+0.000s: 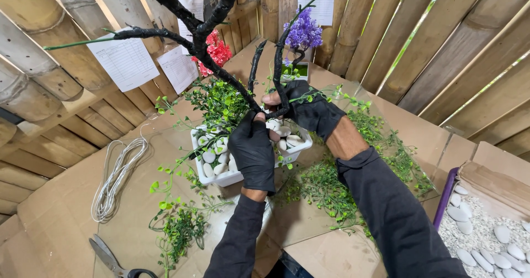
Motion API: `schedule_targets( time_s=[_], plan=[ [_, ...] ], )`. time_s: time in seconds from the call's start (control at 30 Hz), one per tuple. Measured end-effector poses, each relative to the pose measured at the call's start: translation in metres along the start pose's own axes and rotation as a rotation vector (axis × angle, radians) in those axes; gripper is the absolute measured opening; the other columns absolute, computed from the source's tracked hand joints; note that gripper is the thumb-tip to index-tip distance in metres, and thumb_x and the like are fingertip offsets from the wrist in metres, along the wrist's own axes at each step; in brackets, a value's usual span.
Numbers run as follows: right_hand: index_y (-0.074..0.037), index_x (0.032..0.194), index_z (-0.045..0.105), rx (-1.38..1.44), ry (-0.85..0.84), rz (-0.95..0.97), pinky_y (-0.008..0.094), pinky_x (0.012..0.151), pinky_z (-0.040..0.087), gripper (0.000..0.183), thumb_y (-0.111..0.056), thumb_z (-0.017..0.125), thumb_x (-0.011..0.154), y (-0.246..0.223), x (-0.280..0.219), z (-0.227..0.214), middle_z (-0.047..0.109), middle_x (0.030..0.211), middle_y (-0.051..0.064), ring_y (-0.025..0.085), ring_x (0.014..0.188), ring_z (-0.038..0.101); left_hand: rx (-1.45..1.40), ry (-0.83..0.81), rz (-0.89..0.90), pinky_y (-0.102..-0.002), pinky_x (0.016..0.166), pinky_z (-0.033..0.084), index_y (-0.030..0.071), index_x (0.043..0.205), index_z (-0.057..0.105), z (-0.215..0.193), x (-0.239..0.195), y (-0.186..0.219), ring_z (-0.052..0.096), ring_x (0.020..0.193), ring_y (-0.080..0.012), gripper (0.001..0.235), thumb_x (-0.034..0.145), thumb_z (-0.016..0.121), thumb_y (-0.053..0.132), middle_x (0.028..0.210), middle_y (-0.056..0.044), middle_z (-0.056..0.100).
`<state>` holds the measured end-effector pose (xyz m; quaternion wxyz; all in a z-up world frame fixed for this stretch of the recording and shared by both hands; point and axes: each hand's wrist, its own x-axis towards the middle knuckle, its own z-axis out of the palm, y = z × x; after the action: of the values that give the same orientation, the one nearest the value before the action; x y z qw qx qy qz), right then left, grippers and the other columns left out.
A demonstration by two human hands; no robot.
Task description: The person arranges artificial green foliage onto a black branch structure placed in a white rectangular planter filled with white stones. They repeatedly pick up small bunches of greenery from a pile on the table and attach them to the branches by hand, occasionally using scissors to trim the stems.
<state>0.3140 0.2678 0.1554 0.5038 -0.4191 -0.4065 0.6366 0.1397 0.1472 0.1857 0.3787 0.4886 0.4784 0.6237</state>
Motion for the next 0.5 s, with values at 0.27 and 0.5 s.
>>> schedule_targets(
  time_s=[0.27, 0.5],
  plan=[
    [0.012, 0.093, 0.077, 0.026, 0.006, -0.051, 0.033, 0.062, 0.063, 0.028, -0.009, 0.089, 0.079, 0.0, -0.007, 0.007, 0.074, 0.082, 0.026, 0.031, 0.073, 0.075, 0.005, -0.001, 0.031, -0.032, 0.056, 0.05, 0.009, 0.118, 0.076, 0.001, 0.006, -0.011, 0.062, 0.045, -0.021, 0.025, 0.1, 0.063, 0.022, 0.054, -0.009, 0.07],
    [0.01, 0.087, 0.078, -0.024, 0.039, -0.09, 0.022, 0.066, 0.063, 0.022, -0.011, 0.085, 0.084, 0.004, -0.017, 0.017, 0.074, 0.074, 0.017, 0.021, 0.072, 0.077, 0.017, -0.002, 0.016, -0.032, 0.054, 0.049, 0.007, 0.117, 0.076, 0.001, 0.006, -0.011, 0.061, 0.044, -0.0212, 0.025, 0.1, 0.064, 0.022, 0.053, -0.009, 0.07]
  ],
)
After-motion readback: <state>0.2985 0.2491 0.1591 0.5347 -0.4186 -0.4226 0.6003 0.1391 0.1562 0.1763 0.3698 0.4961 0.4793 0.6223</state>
